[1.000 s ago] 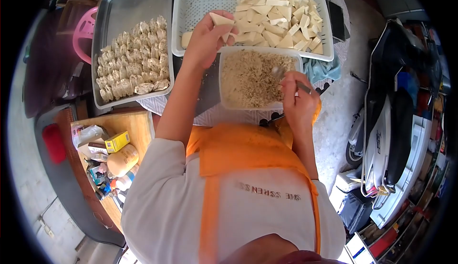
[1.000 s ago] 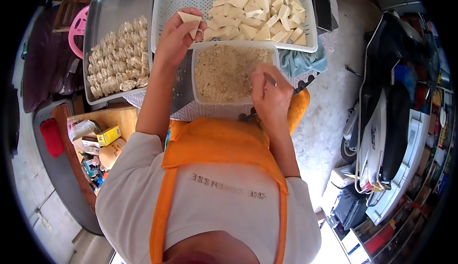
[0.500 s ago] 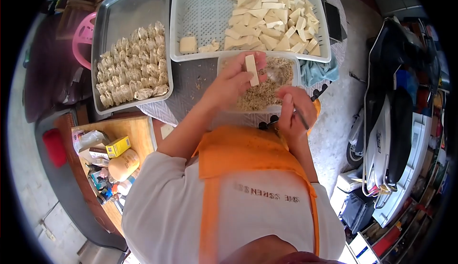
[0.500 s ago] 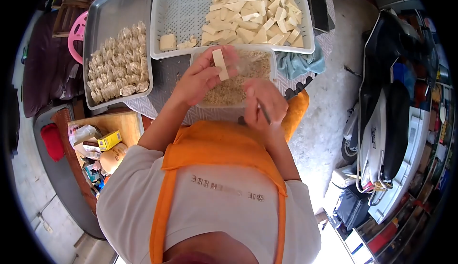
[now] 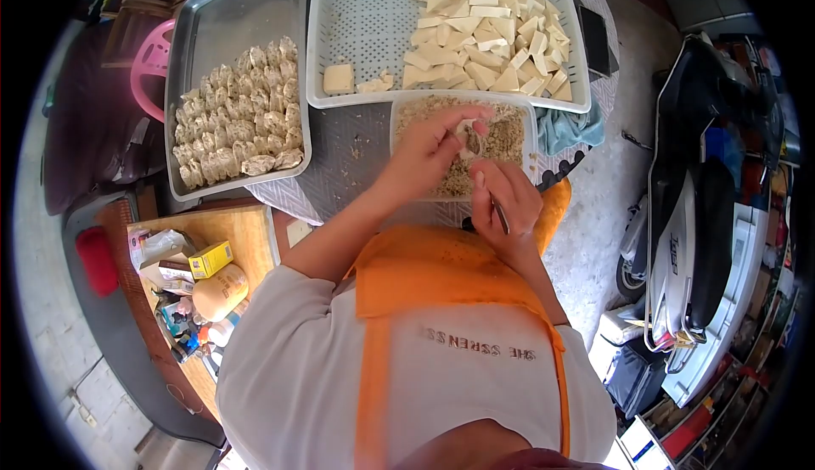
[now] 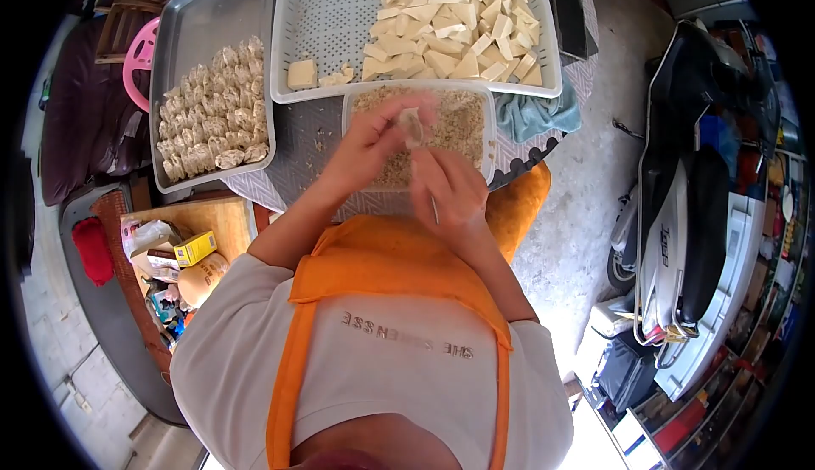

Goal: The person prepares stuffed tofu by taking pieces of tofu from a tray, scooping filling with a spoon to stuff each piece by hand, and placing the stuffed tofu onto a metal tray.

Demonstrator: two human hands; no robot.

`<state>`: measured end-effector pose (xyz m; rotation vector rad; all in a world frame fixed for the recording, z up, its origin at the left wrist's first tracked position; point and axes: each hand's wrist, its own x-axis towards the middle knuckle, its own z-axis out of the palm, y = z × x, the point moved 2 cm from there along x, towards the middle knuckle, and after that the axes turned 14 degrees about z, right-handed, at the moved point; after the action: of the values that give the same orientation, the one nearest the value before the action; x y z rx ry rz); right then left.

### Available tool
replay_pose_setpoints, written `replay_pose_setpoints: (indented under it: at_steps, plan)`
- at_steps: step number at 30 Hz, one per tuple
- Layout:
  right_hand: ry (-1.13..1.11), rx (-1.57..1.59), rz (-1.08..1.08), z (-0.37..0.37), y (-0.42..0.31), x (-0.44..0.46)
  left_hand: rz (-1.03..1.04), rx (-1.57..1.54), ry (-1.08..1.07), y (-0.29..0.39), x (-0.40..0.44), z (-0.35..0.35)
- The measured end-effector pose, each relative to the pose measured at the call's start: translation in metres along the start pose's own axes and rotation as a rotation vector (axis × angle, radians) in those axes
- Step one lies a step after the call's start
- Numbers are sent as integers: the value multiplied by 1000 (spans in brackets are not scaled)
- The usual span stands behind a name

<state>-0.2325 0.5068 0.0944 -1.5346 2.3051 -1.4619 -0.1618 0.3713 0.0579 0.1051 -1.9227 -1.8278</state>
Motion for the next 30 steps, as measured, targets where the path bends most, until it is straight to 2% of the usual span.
replay_pose_setpoints:
  at_steps: [3,6,9,12,15,16,19,22,24,27,30]
  plan:
    - [77,14,-32,9,2,1,83,7,-6,2,-2,4]
    - [-35,252,207,9,13,4,86,41,-29,-2,-3,-4]
    - [47,676,644,8,19,5,-107,-205,114,4,-9,-9]
    - [149,401,648,6,28,14,-132,-328,259,9,-7,-17]
    - [-308,-87,602,21,58,17,-65,-295,215,4,-6,-24]
    - [-377,171,665,38,64,17,-71,-279,210,4,-6,-25]
    - [-379,450,878,35,69,12,-86,-258,220,7,-4,-27]
    - [-213,608,938,11,59,17,-106,-303,262,11,-3,-28]
    - [-142,661,919,-7,53,18,-132,-332,268,7,-3,-27]
    - [-63,742,848,-19,51,14,-101,-295,168,-3,-4,-13]
    - [-19,761,803,-20,42,10,-112,-108,17,1,2,-2]
